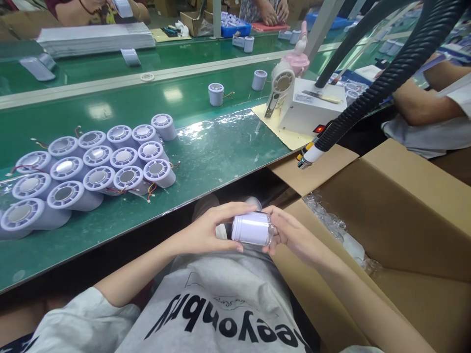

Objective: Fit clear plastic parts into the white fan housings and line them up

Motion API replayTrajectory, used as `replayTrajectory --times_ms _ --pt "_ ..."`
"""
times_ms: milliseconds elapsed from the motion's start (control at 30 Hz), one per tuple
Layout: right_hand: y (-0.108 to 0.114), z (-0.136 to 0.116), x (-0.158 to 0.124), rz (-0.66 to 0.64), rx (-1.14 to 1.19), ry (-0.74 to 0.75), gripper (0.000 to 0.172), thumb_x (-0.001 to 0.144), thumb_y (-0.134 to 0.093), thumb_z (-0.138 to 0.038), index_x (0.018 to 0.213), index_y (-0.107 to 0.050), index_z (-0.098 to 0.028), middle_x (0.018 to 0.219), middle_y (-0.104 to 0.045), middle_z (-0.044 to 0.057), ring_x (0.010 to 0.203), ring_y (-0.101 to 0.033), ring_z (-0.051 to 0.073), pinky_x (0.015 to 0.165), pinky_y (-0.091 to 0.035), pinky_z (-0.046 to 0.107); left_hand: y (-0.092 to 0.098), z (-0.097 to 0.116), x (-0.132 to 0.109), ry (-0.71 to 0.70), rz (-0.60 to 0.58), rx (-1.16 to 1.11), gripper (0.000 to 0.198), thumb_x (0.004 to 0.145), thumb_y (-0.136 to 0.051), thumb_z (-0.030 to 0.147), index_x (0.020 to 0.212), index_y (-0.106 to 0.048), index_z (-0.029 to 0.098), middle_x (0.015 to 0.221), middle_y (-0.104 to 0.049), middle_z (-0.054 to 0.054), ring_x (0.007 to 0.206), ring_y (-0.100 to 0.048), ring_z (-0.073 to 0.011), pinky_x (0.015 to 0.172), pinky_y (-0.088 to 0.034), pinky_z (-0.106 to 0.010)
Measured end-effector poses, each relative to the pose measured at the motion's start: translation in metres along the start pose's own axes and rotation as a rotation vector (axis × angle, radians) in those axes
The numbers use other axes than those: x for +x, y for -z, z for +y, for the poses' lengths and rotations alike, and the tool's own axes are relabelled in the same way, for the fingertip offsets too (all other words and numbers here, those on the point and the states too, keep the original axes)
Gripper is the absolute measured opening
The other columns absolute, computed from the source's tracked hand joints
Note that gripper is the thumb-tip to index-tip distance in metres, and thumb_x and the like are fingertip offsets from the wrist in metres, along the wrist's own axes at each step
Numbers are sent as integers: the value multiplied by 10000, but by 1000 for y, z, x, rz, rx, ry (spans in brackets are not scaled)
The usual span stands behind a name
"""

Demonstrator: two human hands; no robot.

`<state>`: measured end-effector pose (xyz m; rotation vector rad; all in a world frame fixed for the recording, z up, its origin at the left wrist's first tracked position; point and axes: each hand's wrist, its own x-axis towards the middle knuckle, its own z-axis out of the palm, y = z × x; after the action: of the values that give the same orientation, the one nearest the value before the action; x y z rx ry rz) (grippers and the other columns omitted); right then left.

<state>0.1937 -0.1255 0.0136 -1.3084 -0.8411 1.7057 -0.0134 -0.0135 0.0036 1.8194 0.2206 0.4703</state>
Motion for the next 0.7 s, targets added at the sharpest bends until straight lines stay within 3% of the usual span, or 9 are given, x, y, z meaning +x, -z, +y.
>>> replayTrajectory --times_ms 167,333,533,600,633,700 --pt "-6 0 2 29 52 -78 556 770 -555 -722 867 -491 -179 551 -604 -24 435 -593 97 385 -435 150 -1 -2 -1 -26 -9 1 795 685 -813 250 1393 -461 332 1419 -513 -92 1320 -473 -281 1085 -412 -438" --pt "-12 -2 2 -19 131 -168 557 889 -391 -675 816 -558 -149 571 -659 34 372 -537 58 342 -382 116 -3 -3 -2 -54 -10 -31 796 685 -810 226 1388 -457 348 1438 -492 -83 1352 -431 -285 1079 -418 -447" --pt "-12 0 2 -108 124 -290 751 896 -195 -734 856 -617 -113 547 -617 38 365 -541 67 328 -382 122 -8 11 -3 137 16 -87 602 751 -749 251 1306 -519 268 1305 -548 -101 1189 -550 -251 932 -525 -363" --pt "-9 3 0 -109 52 -147 778 852 -210 -786 1013 -589 -126 707 -673 73 452 -601 98 390 -462 166 -9 15 -4 206 34 -143 593 765 -735 257 1311 -504 261 1289 -548 -99 1125 -581 -230 918 -529 -353" --pt "-7 5 -1 -80 -16 -11 755 837 -273 -792 1124 -548 -150 879 -695 106 575 -658 127 478 -529 206 -9 16 -4 235 45 -176 592 770 -729 260 1315 -497 265 1304 -540 -98 1120 -584 -229 914 -530 -351" --pt "-3 8 -4 4 -255 342 666 825 -506 -697 1298 -438 -232 1283 -576 144 980 -668 202 787 -581 323 -9 17 -6 273 57 -248 604 779 -723 269 1332 -479 280 1337 -522 -97 1122 -587 -238 888 -538 -340"
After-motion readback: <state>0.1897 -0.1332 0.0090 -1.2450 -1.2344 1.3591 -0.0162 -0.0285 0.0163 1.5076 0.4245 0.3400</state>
